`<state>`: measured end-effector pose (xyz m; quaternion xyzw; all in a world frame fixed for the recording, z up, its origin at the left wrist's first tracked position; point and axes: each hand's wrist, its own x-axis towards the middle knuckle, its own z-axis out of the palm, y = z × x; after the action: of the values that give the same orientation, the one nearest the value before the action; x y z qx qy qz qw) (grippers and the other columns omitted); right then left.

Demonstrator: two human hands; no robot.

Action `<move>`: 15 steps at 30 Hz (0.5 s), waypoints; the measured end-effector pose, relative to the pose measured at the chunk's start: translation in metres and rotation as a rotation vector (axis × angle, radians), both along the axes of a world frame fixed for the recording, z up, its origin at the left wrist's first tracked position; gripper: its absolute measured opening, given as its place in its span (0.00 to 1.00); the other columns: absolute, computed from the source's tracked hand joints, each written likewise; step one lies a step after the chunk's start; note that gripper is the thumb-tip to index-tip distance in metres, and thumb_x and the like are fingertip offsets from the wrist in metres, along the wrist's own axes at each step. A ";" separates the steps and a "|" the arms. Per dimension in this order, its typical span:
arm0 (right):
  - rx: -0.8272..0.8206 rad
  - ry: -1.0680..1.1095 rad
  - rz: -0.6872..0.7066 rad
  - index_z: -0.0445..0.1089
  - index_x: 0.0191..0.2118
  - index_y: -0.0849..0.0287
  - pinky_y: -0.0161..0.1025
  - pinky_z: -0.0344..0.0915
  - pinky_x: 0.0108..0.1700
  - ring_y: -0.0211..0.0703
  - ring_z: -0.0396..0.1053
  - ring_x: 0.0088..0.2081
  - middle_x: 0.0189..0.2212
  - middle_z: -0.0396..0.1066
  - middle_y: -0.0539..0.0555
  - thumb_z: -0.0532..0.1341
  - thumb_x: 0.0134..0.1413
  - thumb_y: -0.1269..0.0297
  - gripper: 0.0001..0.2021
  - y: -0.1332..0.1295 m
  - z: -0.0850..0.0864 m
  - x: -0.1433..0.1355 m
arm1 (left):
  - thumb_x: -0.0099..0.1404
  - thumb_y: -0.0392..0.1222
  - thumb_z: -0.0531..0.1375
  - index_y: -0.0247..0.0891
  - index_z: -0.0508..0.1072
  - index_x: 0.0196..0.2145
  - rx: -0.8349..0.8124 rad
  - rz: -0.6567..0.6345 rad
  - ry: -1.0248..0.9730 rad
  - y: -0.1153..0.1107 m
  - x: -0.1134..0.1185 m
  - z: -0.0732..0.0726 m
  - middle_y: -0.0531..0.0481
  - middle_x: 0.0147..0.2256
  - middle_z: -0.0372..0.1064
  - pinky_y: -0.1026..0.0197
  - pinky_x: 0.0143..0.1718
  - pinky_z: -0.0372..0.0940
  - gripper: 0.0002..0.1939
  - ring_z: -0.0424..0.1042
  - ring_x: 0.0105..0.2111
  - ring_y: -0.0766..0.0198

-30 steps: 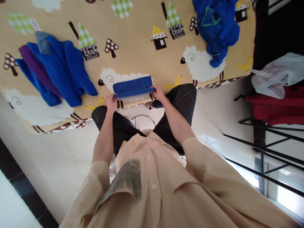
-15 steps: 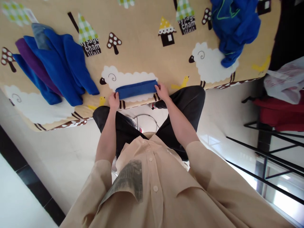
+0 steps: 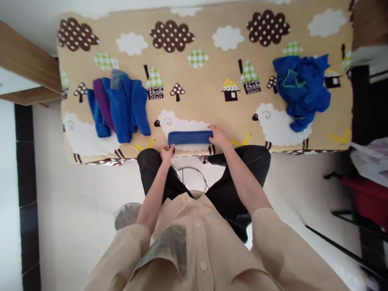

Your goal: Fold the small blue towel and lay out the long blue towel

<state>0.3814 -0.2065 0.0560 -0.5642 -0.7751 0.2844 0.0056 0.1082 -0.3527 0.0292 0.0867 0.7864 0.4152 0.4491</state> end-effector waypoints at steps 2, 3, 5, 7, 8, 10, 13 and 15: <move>-0.053 -0.044 0.126 0.66 0.63 0.57 0.58 0.60 0.67 0.60 0.65 0.63 0.61 0.68 0.64 0.62 0.45 0.78 0.35 0.008 0.003 -0.006 | 0.61 0.37 0.68 0.38 0.71 0.35 0.048 0.114 -0.263 -0.014 0.020 0.002 0.44 0.36 0.74 0.51 0.50 0.73 0.09 0.77 0.42 0.58; -0.079 -0.072 0.163 0.67 0.63 0.56 0.58 0.61 0.67 0.61 0.66 0.62 0.61 0.68 0.64 0.62 0.43 0.80 0.36 0.012 0.003 -0.010 | 0.61 0.36 0.68 0.39 0.71 0.35 0.080 0.154 -0.361 -0.015 0.028 0.002 0.44 0.36 0.74 0.52 0.51 0.73 0.08 0.78 0.42 0.60; -0.118 -0.122 0.211 0.66 0.63 0.56 0.57 0.64 0.65 0.62 0.67 0.62 0.61 0.67 0.64 0.61 0.40 0.81 0.39 0.019 0.000 -0.015 | 0.61 0.35 0.68 0.39 0.72 0.35 0.161 0.258 -0.520 -0.008 0.040 0.000 0.46 0.37 0.75 0.52 0.53 0.72 0.07 0.78 0.43 0.61; -0.154 -0.153 0.240 0.65 0.64 0.55 0.55 0.67 0.62 0.61 0.69 0.60 0.62 0.66 0.65 0.61 0.38 0.82 0.42 0.025 -0.004 -0.018 | 0.60 0.34 0.69 0.40 0.73 0.37 0.224 0.382 -0.615 0.007 0.045 -0.004 0.46 0.39 0.76 0.53 0.55 0.71 0.09 0.78 0.46 0.61; -0.177 -0.161 0.245 0.65 0.64 0.56 0.53 0.68 0.60 0.60 0.70 0.59 0.62 0.66 0.65 0.61 0.37 0.83 0.42 0.028 -0.006 -0.018 | 0.59 0.34 0.69 0.40 0.74 0.39 0.244 0.427 -0.632 0.016 0.046 -0.006 0.45 0.42 0.76 0.54 0.56 0.70 0.11 0.77 0.47 0.61; -0.222 -0.162 0.248 0.66 0.64 0.57 0.49 0.70 0.57 0.57 0.72 0.57 0.60 0.68 0.64 0.61 0.36 0.84 0.42 0.032 -0.009 -0.018 | 0.59 0.34 0.70 0.39 0.74 0.43 0.272 0.490 -0.647 0.032 0.047 -0.010 0.43 0.49 0.76 0.55 0.58 0.69 0.15 0.76 0.51 0.61; -0.265 -0.179 0.252 0.70 0.59 0.58 0.46 0.72 0.53 0.55 0.75 0.51 0.54 0.74 0.63 0.62 0.37 0.82 0.37 0.034 -0.011 -0.015 | 0.59 0.35 0.70 0.41 0.73 0.51 0.363 0.569 -0.652 0.049 0.047 -0.010 0.43 0.58 0.72 0.54 0.58 0.70 0.22 0.73 0.56 0.59; -0.279 -0.209 0.263 0.73 0.54 0.57 0.46 0.72 0.50 0.55 0.76 0.48 0.49 0.77 0.62 0.65 0.39 0.79 0.31 0.031 -0.009 -0.014 | 0.61 0.36 0.69 0.43 0.73 0.55 0.389 0.568 -0.636 0.055 0.045 -0.005 0.44 0.61 0.69 0.52 0.57 0.70 0.24 0.72 0.58 0.58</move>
<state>0.3673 -0.1760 0.0465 -0.4798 -0.7915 0.3272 -0.1904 0.1529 -0.2981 0.0245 -0.1811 0.5100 0.6673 0.5117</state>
